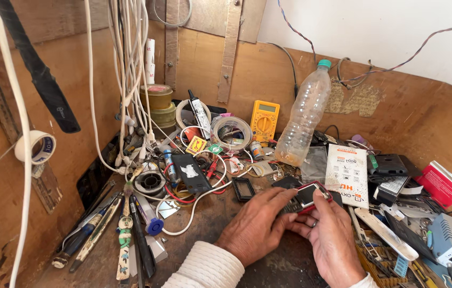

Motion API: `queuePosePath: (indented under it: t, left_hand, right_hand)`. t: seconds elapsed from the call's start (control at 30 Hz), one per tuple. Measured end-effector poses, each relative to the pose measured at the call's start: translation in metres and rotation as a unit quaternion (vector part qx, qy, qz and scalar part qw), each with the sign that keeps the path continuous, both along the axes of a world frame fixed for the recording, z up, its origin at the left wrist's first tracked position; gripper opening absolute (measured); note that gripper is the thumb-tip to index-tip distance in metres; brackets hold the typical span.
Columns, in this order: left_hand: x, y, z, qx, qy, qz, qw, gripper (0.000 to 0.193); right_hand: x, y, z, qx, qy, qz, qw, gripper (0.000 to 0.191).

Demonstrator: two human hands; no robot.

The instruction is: The person disassembles a small red feature phone at a cluttered workbench, prying off the cover and removing internal components by hand. They handle the battery, keypad and housing parts, then reassemble the phone and press the casing back together.

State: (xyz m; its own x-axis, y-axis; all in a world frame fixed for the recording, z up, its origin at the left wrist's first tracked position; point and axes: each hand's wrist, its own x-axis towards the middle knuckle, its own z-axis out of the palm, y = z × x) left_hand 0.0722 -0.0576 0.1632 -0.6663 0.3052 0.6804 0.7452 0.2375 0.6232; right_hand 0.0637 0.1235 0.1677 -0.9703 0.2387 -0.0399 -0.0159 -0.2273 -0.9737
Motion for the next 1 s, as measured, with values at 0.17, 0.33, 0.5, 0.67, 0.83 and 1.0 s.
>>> queuePosePath:
  t: [0.17, 0.33, 0.5, 0.67, 0.83, 1.0]
  left_hand:
    - [0.002, -0.002, 0.008, -0.050, 0.042, 0.031, 0.997, 0.052]
    - [0.001, -0.003, 0.009, -0.042, -0.002, 0.033, 0.999, 0.047]
    - [-0.012, -0.006, 0.010, 0.121, -0.042, 0.070, 0.989, 0.039]
    - [-0.049, -0.011, 0.009, 0.333, -0.139, 0.064, 0.930, 0.043]
    - [-0.061, -0.012, 0.006, 0.472, -0.326, -0.010, 0.819, 0.047]
    - [-0.068, -0.015, 0.013, 0.574, -0.357, -0.127, 0.726, 0.049]
  right_hand:
    - [-0.006, 0.000, -0.009, 0.023, -0.017, -0.003, 1.000, 0.029]
    - [-0.005, -0.014, 0.005, 0.060, -0.040, 0.027, 0.997, 0.036]
    - [-0.006, -0.020, 0.036, 0.130, -0.043, 0.029, 0.990, 0.052]
    - [-0.030, -0.013, 0.050, 0.282, 0.001, 0.036, 0.959, 0.045]
    - [-0.065, -0.025, 0.047, 0.577, 0.101, -0.007, 0.811, 0.025]
    - [-0.083, -0.042, 0.043, 0.627, 0.190, 0.035, 0.754, 0.017]
